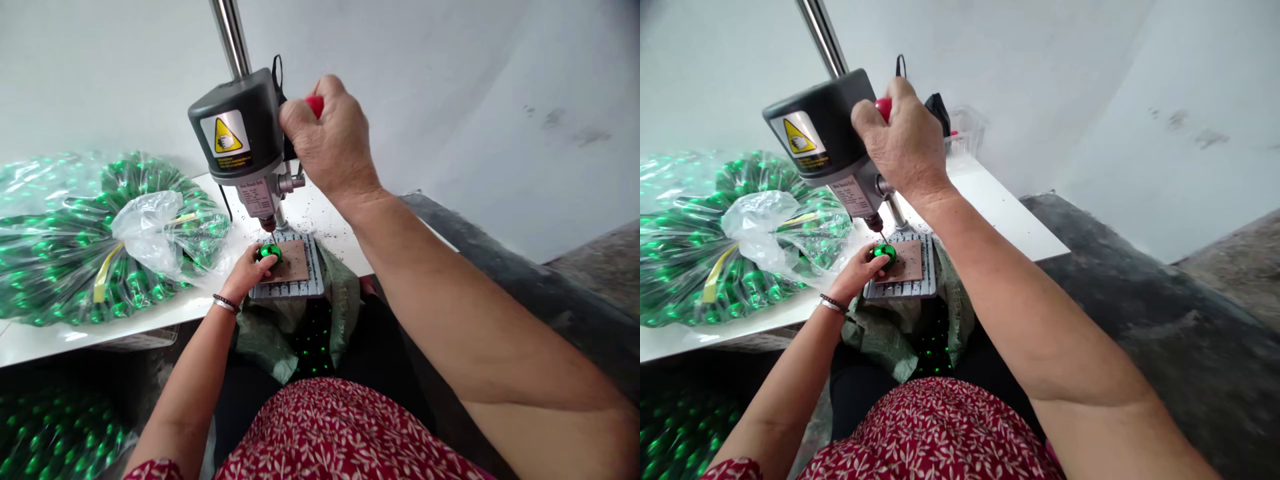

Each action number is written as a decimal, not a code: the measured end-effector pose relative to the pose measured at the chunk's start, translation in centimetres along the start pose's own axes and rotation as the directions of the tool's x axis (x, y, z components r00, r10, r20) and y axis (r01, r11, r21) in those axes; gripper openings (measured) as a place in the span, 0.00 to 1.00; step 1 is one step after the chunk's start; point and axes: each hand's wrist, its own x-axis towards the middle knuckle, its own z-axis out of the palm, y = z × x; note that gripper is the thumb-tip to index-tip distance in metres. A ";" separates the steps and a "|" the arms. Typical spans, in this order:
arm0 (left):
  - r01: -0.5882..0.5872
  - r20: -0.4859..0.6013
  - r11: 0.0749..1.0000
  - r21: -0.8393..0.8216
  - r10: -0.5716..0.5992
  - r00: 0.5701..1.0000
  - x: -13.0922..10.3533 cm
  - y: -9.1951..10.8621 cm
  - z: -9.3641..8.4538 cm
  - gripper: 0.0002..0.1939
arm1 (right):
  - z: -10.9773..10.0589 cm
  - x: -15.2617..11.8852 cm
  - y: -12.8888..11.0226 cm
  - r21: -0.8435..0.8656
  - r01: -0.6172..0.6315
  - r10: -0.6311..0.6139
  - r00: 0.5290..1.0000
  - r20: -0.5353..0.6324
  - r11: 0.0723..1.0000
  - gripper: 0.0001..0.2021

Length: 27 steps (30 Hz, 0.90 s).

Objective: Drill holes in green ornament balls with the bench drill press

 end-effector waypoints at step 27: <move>-0.126 0.033 0.974 0.189 0.122 0.992 -0.3 0.8 2.0 0.28 | -0.3 -0.7 1.4 0.043 0.078 -0.078 0.997 0.004 0.996 0.15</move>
